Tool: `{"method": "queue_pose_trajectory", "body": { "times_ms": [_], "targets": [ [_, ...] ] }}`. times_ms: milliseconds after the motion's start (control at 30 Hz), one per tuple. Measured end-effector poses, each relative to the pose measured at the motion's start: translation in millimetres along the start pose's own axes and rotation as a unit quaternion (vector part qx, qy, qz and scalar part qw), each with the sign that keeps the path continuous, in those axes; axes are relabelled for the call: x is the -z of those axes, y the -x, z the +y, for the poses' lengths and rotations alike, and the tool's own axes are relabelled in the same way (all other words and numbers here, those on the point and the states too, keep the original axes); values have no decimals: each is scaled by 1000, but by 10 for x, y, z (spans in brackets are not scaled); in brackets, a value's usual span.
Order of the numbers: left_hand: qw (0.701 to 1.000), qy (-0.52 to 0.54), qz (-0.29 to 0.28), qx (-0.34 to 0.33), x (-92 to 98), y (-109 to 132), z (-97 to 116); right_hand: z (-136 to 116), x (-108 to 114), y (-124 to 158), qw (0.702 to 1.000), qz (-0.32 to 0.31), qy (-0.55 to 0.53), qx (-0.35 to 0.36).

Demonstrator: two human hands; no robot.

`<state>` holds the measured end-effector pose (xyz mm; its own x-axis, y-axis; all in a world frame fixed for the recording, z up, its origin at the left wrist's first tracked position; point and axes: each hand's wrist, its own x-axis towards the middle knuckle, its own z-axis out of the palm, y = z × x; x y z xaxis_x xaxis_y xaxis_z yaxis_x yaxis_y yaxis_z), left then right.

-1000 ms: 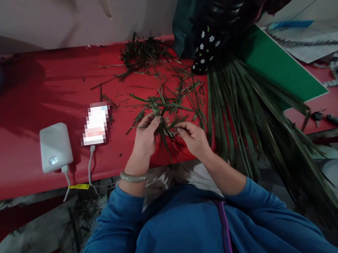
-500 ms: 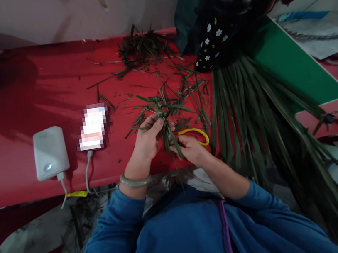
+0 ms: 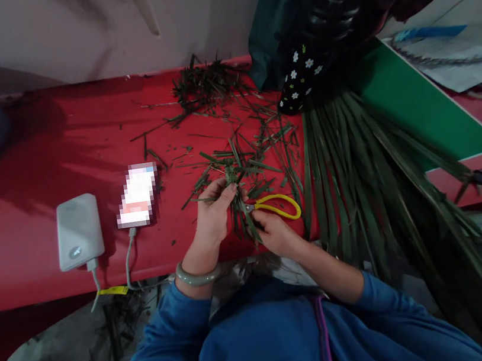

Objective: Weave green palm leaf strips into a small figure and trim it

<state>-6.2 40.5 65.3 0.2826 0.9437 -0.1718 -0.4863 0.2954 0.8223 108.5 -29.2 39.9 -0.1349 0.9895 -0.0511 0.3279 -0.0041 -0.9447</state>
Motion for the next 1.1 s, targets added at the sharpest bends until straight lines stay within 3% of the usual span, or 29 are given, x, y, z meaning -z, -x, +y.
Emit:
{"method": "queue_pose_trajectory", "body": {
  "times_ms": [467, 667, 900, 1100],
  "targets": [
    [1000, 1, 17, 12, -18, 43, -27, 1, -39, 127, 996, -37, 86, -6],
    [1000, 16, 2, 13, 20, 34, -1, -20, -48, 155, 997, 4, 78, -14],
    [994, 14, 108, -14, 61, 1, 10, 41, -68, 181, 994, -3, 106, -1],
    [987, 47, 148, -30, 2, 25, 87, 47, -81, 180, 993, 6, 118, 22]
  ]
}}
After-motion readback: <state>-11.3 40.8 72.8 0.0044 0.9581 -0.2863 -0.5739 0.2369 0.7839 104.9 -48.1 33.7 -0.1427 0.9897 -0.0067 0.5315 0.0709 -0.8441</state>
